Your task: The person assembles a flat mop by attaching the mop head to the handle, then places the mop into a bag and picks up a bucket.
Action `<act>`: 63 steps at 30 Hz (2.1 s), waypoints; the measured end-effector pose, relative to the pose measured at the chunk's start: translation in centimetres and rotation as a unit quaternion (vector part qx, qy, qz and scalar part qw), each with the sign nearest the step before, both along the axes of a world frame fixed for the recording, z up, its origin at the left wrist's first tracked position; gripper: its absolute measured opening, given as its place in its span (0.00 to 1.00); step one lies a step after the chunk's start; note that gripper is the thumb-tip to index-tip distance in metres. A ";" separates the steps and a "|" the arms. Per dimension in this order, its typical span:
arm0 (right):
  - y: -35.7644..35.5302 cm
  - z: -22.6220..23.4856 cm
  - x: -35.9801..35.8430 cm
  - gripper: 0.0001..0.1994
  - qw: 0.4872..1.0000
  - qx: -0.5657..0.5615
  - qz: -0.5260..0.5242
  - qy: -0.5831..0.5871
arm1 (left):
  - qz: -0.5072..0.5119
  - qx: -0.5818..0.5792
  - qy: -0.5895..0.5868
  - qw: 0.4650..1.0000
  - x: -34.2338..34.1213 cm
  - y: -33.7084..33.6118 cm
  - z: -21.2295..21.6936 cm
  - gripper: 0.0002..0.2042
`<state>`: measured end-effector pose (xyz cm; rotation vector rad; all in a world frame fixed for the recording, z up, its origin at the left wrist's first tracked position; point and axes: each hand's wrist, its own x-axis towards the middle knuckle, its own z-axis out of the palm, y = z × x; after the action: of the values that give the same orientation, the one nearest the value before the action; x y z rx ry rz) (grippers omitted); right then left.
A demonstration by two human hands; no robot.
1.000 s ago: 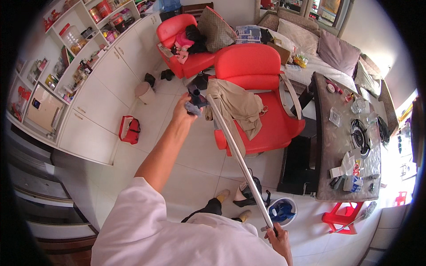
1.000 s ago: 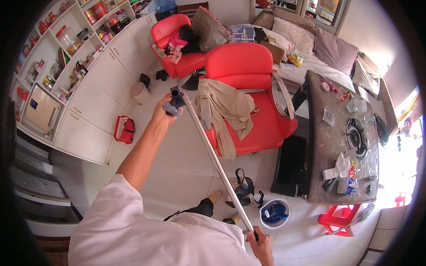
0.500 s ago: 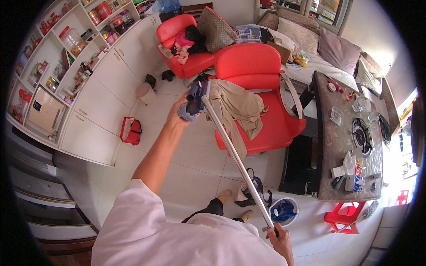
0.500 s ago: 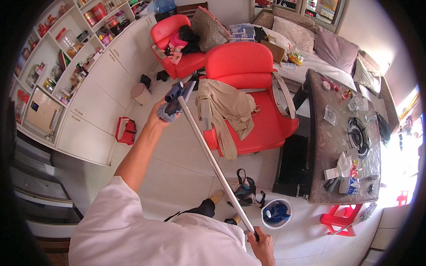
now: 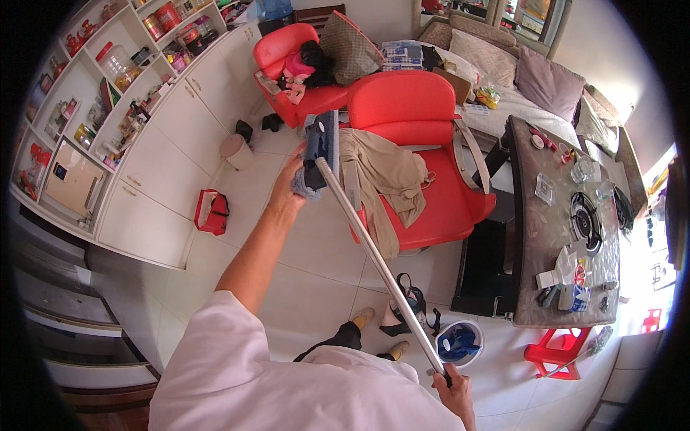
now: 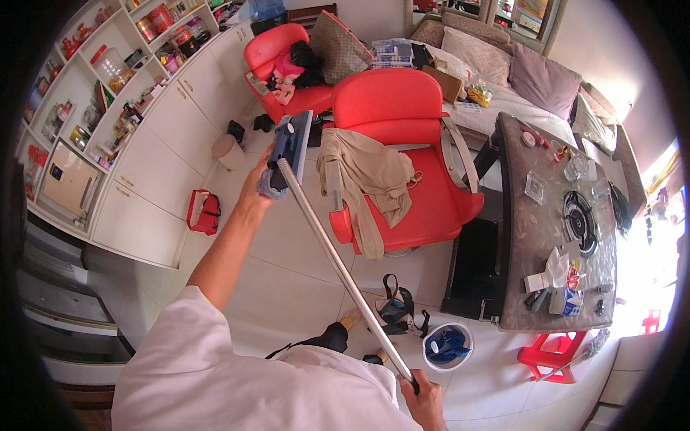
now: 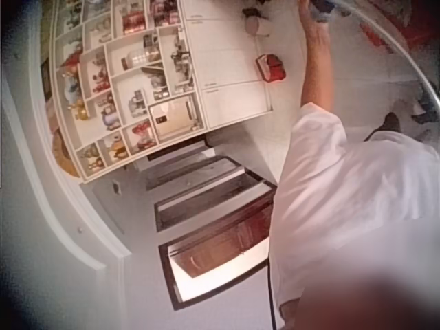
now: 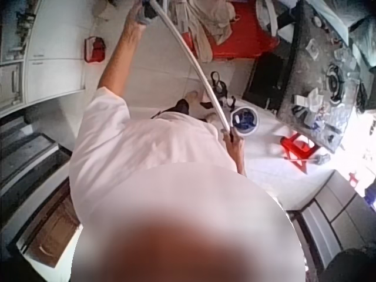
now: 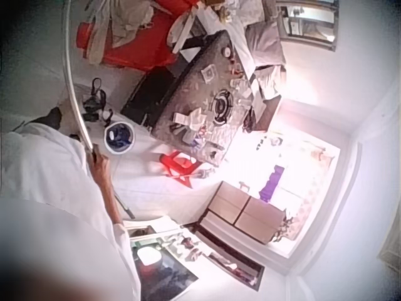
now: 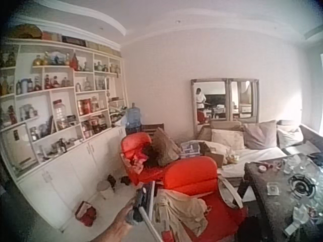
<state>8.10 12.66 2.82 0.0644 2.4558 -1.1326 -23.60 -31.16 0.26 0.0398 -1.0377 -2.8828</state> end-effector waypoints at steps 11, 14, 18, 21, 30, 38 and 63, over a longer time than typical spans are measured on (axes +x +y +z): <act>-1.0 1.6 -0.3 0.07 0.999 0.030 -0.010 0.004 | 0.077 0.022 0.011 0.997 -0.2 0.6 0.3 0.23; -0.2 0.4 0.2 0.07 0.999 0.029 0.015 0.042 | 0.018 0.035 0.050 0.998 0.6 0.3 0.2 0.20; -1.1 1.4 0.1 0.07 0.999 0.022 -0.006 0.025 | 0.015 0.055 0.019 0.998 0.0 0.4 -0.1 0.20; -1.2 1.1 0.3 0.07 0.999 0.029 0.003 0.029 | -0.037 0.111 -0.004 0.993 -0.2 0.4 0.0 0.20; -1.1 0.8 0.8 0.09 0.999 0.020 0.002 0.033 | -0.027 0.107 0.027 0.993 1.2 2.3 2.2 0.19; -1.7 1.7 0.5 0.10 1.000 0.016 -0.006 0.011 | -0.018 0.087 0.063 0.994 0.9 1.8 2.0 0.20; -1.7 -0.2 1.3 0.11 1.000 0.012 -0.028 -0.003 | 0.041 0.001 0.057 0.998 0.8 2.9 1.7 0.16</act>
<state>9.44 10.97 2.60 0.1450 2.4760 -1.1251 -22.83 -28.24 2.01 -0.0791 -0.9890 -2.7761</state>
